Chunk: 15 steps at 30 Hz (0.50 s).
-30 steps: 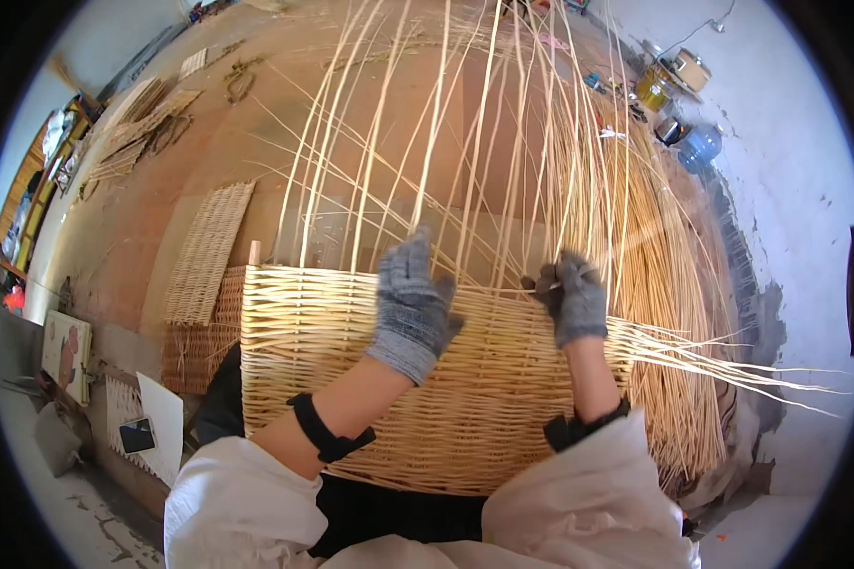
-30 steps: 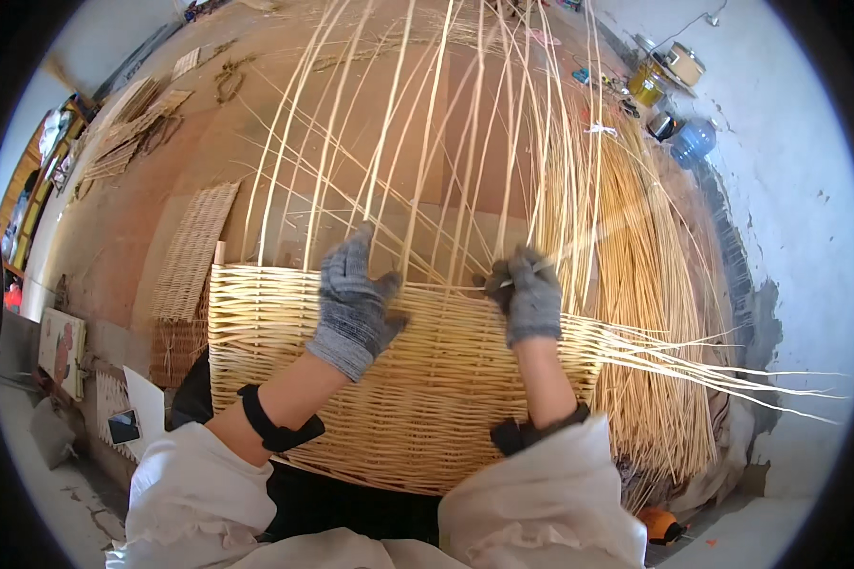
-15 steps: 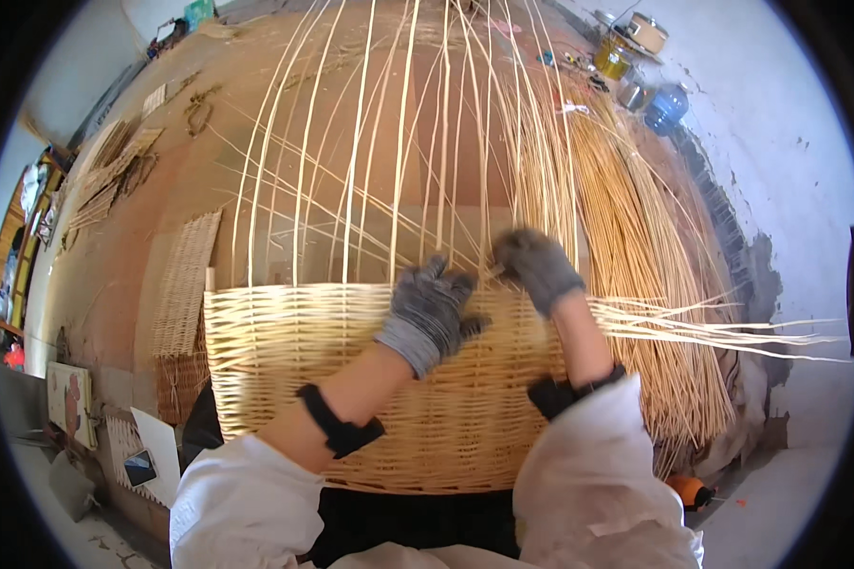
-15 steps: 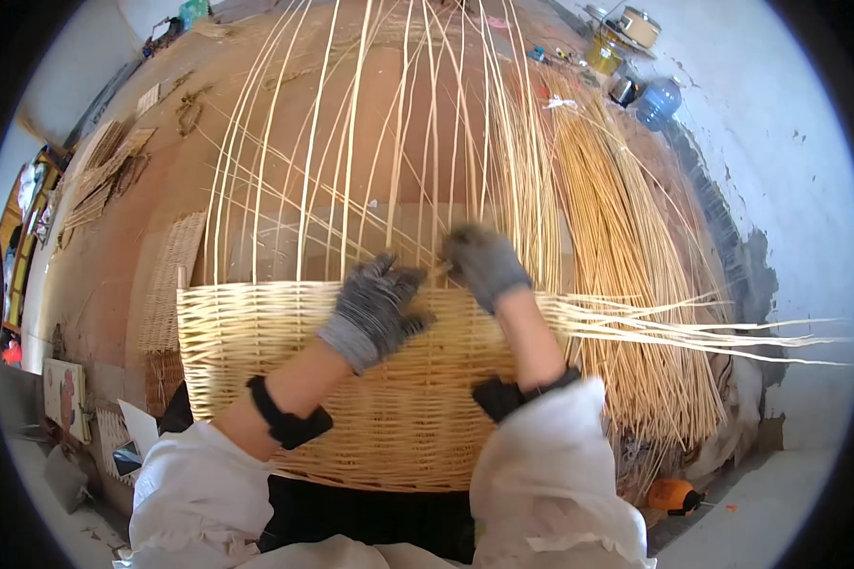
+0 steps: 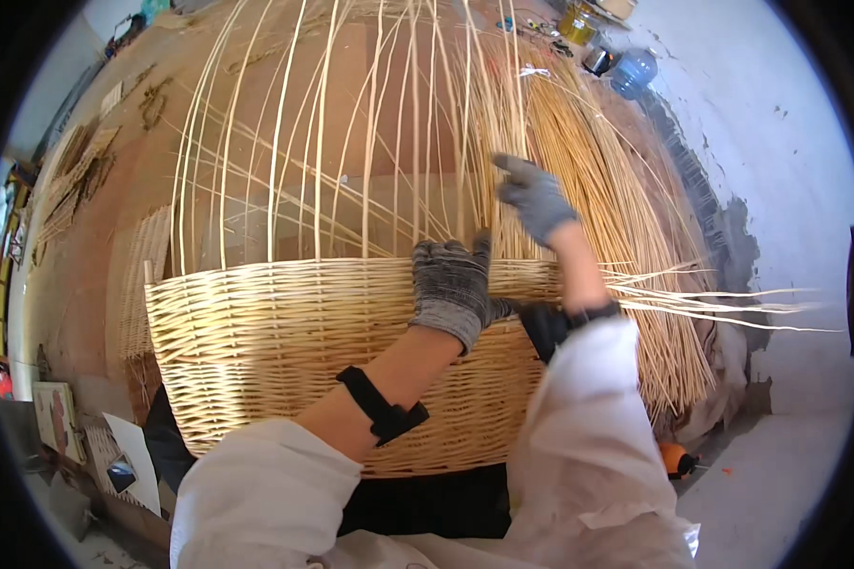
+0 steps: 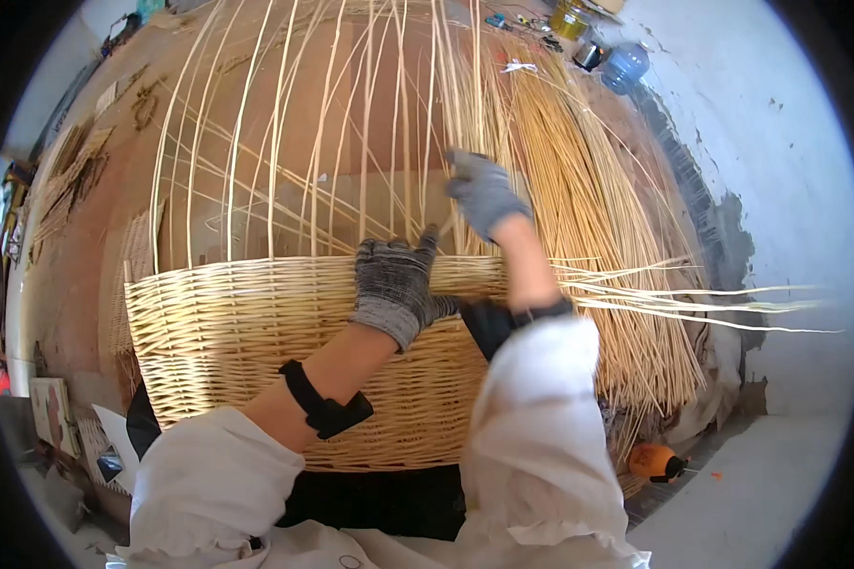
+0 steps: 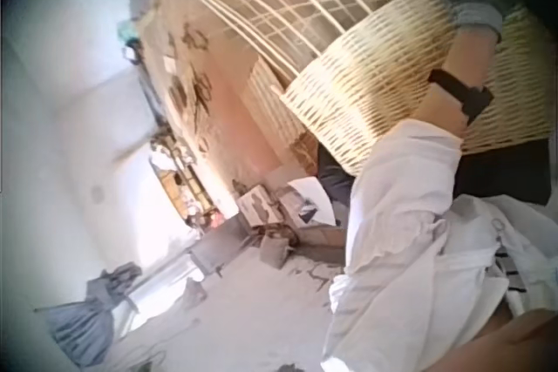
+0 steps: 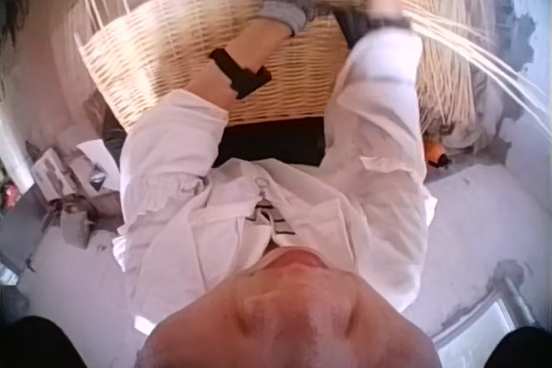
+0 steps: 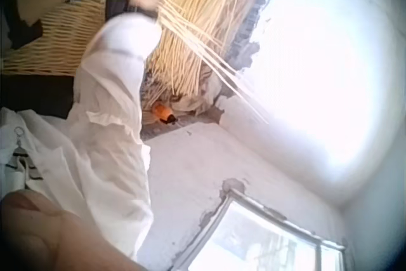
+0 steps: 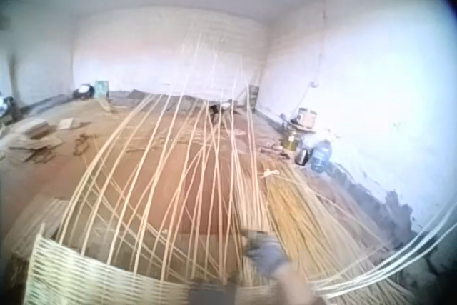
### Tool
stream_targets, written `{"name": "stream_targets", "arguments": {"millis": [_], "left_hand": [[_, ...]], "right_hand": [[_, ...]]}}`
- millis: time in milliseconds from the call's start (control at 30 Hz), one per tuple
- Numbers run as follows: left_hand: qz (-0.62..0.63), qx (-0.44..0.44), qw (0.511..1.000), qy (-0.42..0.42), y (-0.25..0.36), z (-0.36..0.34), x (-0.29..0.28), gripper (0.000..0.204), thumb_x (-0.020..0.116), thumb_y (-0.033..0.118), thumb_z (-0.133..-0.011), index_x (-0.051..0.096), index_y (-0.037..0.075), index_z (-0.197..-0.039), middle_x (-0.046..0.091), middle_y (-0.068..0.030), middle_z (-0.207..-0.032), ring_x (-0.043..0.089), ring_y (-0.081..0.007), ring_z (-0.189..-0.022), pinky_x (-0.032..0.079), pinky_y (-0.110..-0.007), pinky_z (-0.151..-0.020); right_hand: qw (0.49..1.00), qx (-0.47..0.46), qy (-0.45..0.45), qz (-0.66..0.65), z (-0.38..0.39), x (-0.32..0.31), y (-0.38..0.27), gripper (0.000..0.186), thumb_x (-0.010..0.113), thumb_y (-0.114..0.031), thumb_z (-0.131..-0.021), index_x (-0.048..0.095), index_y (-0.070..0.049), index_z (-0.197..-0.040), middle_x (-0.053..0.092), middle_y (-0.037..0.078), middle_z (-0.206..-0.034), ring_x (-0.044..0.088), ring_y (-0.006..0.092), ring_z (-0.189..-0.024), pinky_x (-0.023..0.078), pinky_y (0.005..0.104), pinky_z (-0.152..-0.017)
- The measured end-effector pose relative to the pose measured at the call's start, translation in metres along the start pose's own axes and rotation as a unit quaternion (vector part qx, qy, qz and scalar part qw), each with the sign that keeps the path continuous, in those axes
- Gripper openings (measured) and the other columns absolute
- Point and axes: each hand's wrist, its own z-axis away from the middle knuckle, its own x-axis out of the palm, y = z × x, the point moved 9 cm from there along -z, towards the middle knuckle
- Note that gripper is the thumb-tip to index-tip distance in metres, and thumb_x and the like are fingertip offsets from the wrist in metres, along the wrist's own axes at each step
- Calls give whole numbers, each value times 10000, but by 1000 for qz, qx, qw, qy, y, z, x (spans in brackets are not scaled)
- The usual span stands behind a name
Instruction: The person weaves a basket by hand, interlacing thin wooden strips through vertical spokes and measuring the width with a tape measure. They then lift and turn the basket to continue weaving the strips along the sides.
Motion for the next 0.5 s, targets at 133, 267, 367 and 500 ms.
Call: {"name": "stream_targets", "arguments": {"millis": [133, 267, 367, 500], "left_hand": [[-6, -27, 999, 32, -1, 0, 2, 706, 589, 550, -631, 421, 154, -1191, 460, -161, -1115, 414, -278, -1075, 197, -424, -971], [-74, -10, 966, 249, 25, 12, -48, 390, 469, 434, -781, 579, 118, -981, 499, -155, -1082, 464, -266, -1022, 268, -413, -929], [167, -113, 978, -44, 2, -22, 3, 298, 457, 373, -793, 590, 116, -867, 584, -159, -888, 533, -299, -882, 357, -392, -841], [198, 37, 969, 146, 11, -7, -5, 308, 412, 381, -802, 557, 117, -863, 595, -126, -726, 564, -293, -760, 405, -418, -712]], "right_hand": [[995, 2, 29, 94, -1, -12, -2, 602, 548, -2, -713, 310, -48, -1263, 581, 139, -875, 559, 170, -712, 465, 262, -676], [892, 40, 51, -448, 73, -59, 22, 473, 493, -39, -756, 388, -58, -1217, 566, 149, -677, 549, 181, -544, 477, 284, -564], [870, 115, 104, -469, 105, -50, 51, 392, 438, -20, -784, 434, -48, -1176, 568, 130, -664, 533, 165, -521, 462, 263, -532], [909, -24, 137, -393, 121, -71, 55, 355, 440, -39, -792, 451, -22, -1147, 576, 114, -707, 548, 176, -557, 458, 261, -538]]}}
